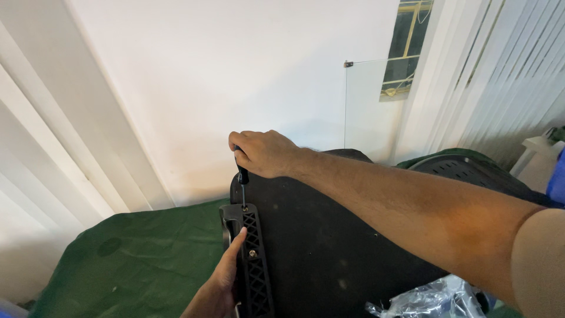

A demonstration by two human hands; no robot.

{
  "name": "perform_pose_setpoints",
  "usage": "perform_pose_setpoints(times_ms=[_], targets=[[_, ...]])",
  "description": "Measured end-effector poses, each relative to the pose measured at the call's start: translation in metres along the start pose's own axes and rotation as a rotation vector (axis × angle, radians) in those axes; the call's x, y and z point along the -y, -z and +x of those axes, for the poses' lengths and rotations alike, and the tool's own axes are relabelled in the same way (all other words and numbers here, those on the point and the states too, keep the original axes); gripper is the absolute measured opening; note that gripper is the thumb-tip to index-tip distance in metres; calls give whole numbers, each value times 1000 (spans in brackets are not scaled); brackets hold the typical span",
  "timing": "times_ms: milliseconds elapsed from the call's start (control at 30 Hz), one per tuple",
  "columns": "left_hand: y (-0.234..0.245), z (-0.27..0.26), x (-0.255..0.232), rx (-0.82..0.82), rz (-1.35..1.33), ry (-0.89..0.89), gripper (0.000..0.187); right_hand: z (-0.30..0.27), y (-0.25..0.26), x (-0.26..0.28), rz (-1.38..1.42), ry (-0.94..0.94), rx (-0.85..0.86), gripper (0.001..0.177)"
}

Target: The person uses a screwdriver to tighten screws into a black plastic chair frame placed on a green cloth. They repeatedly insert and tighten screws along the side of the frame, with several loose screws visible nearby.

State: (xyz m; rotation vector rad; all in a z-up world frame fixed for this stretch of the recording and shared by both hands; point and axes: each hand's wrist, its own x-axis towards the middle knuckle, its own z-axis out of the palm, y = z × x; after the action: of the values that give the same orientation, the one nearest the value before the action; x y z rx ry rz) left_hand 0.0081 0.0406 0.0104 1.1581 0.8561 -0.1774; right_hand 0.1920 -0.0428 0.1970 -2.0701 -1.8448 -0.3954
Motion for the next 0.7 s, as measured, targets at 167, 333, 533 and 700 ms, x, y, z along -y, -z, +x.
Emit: perform_pose_setpoints(times_ms=[167,333,533,700], targets=[[-2,19,-8,-8,-39,-1,108,7,3,-4,38,-2,14,17],[-7,33,-17,-123,-16,37,106,14,6,-11,5,22,13,16],[-23,32,-20,-314,41,-63,102,12,12,-17,55,92,-62,14],[-30,40,-27,-524,73,-61,98,7,11,-12,105,117,-62,16]])
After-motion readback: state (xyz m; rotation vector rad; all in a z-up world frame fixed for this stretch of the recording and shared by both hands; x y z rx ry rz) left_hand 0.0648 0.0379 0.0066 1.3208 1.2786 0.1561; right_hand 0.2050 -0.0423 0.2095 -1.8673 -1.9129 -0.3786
